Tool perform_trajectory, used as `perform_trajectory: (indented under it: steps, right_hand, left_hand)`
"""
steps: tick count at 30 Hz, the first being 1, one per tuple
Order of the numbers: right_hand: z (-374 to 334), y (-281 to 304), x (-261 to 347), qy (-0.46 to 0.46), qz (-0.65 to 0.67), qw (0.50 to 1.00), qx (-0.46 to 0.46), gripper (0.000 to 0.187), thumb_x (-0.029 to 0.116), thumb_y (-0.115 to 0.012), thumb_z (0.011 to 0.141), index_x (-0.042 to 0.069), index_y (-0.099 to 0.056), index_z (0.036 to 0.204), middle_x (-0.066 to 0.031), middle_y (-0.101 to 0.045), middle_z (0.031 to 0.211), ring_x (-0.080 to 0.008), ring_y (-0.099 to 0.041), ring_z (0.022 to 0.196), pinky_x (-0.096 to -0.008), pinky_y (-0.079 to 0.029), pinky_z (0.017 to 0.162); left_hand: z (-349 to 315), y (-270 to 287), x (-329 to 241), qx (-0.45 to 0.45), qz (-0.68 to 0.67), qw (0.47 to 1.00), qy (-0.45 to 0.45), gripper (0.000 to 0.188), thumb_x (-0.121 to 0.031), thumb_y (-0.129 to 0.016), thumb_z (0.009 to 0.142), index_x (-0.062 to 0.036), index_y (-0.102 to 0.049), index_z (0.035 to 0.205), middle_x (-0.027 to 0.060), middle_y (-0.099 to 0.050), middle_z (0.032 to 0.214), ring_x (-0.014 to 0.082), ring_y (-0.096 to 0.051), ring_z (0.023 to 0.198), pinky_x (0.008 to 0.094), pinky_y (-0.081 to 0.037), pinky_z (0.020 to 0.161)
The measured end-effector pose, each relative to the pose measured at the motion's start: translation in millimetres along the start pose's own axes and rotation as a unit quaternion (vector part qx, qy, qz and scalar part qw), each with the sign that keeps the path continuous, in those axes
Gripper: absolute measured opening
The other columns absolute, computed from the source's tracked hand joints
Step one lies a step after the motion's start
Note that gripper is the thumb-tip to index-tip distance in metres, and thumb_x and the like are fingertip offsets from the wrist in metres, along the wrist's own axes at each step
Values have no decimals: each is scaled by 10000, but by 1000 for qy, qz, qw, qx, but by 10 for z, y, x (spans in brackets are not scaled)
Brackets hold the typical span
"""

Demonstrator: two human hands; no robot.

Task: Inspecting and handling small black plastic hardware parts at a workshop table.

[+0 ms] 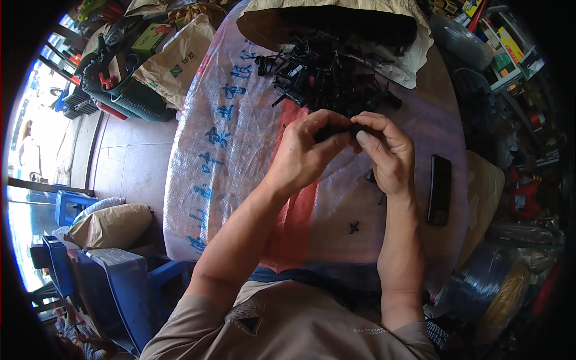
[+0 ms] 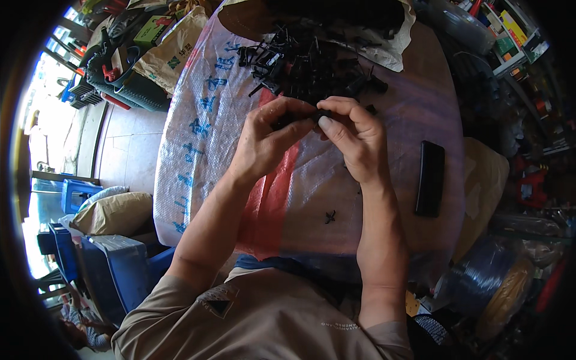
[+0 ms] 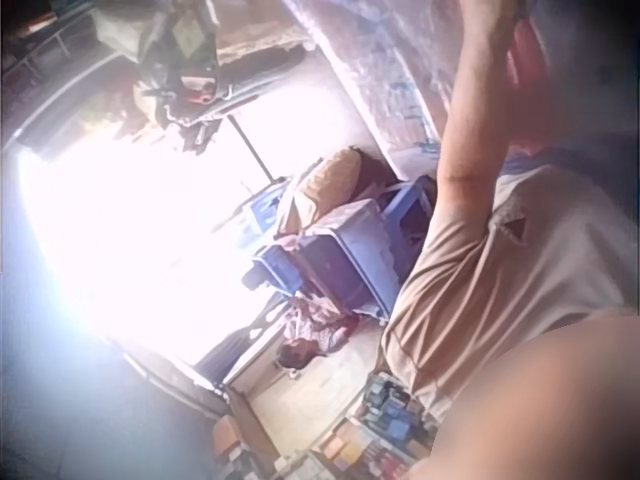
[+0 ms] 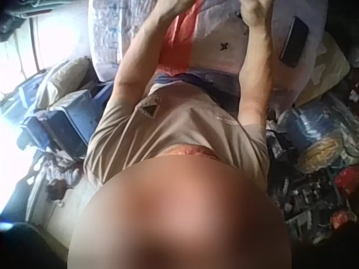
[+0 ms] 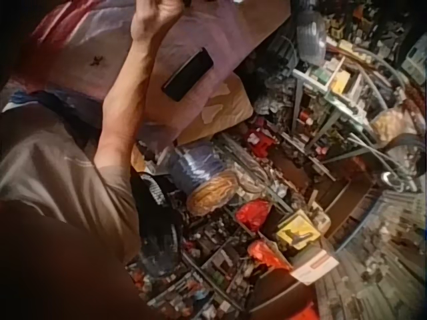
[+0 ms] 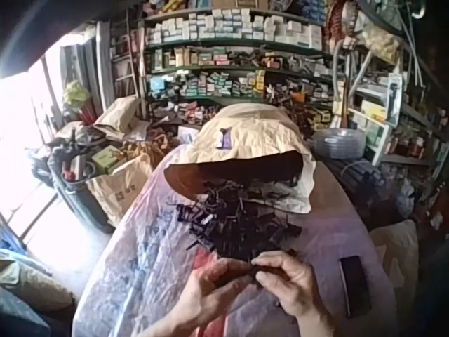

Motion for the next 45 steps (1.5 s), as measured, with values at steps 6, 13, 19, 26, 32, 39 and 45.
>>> perform_trajectory:
  steps: [6, 13, 19, 26, 32, 39, 45]
  right_hand:
    - [-21, -35, -36, 11, -14, 1000, -3, 150, -16, -570, 886, 0, -611, 1030, -35, -597, 1016, -74, -572, 769, -215, -477, 688]
    - [-14, -10, -69, 34, 21, 999, 26, 120, -9, -558, 875, -4, -591, 991, -24, -595, 957, -53, -531, 745, -209, -450, 682]
    - [-21, 40, 31, -86, -13, 995, 49, 123, 47, -612, 887, 15, -596, 1004, 4, -601, 861, -40, -523, 746, -195, -440, 672]
    - [-40, 150, 23, -127, -102, 985, 62, 114, 116, -649, 895, 13, -620, 935, 6, -597, 706, -46, -531, 569, -184, -431, 528]
    - [-120, 116, 71, -196, -107, 969, 109, 78, 83, -612, 902, 5, -612, 911, -2, -598, 704, -49, -558, 571, -199, -453, 522]
    - [-111, 84, 189, -176, -148, 968, 101, 144, 79, -672, 838, -9, -607, 932, -17, -606, 730, -52, -565, 609, -211, -447, 534]
    - [-190, 214, 20, -203, -585, 773, 138, 334, 89, -745, 677, -10, -582, 951, -32, -544, 710, -113, -523, 625, -264, -426, 577]
  left_hand:
    - [-43, -72, -68, -12, 30, 999, -6, 115, -62, -632, 861, 26, -622, 934, 66, -668, 846, 108, -622, 811, 254, -499, 723]
    - [-72, -109, -83, -43, 180, 970, -160, 92, -78, -641, 845, 5, -612, 872, 94, -643, 760, 139, -632, 736, 308, -496, 641]
    - [-4, -57, 142, 21, -187, 968, 165, 133, -171, -595, 914, -43, -616, 942, 16, -600, 733, 77, -517, 607, 229, -400, 529]
    - [18, -81, 45, 61, 50, 997, -19, 249, -173, -617, 893, 29, -616, 1038, 69, -665, 834, 160, -611, 693, 285, -497, 632]
    - [-37, -121, 22, 119, 210, 970, -12, 365, -163, -656, 817, 37, -595, 1117, 135, -654, 882, 162, -630, 822, 300, -501, 751]
    - [-2, -108, 168, 91, -56, 990, 94, 323, -177, -598, 816, 23, -614, 1069, 114, -667, 825, 159, -617, 706, 275, -481, 628]
    - [155, 272, 308, 31, -480, 869, 115, 308, -309, -571, 910, -58, -560, 1088, 124, -624, 860, 241, -643, 741, 300, -486, 514]
Point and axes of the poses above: each hand's wrist, its own z-axis towards the middle knuckle, its own y-axis out of the back of the hand, x = y × z, the point moved 5 cm from there along z, towards the middle knuckle
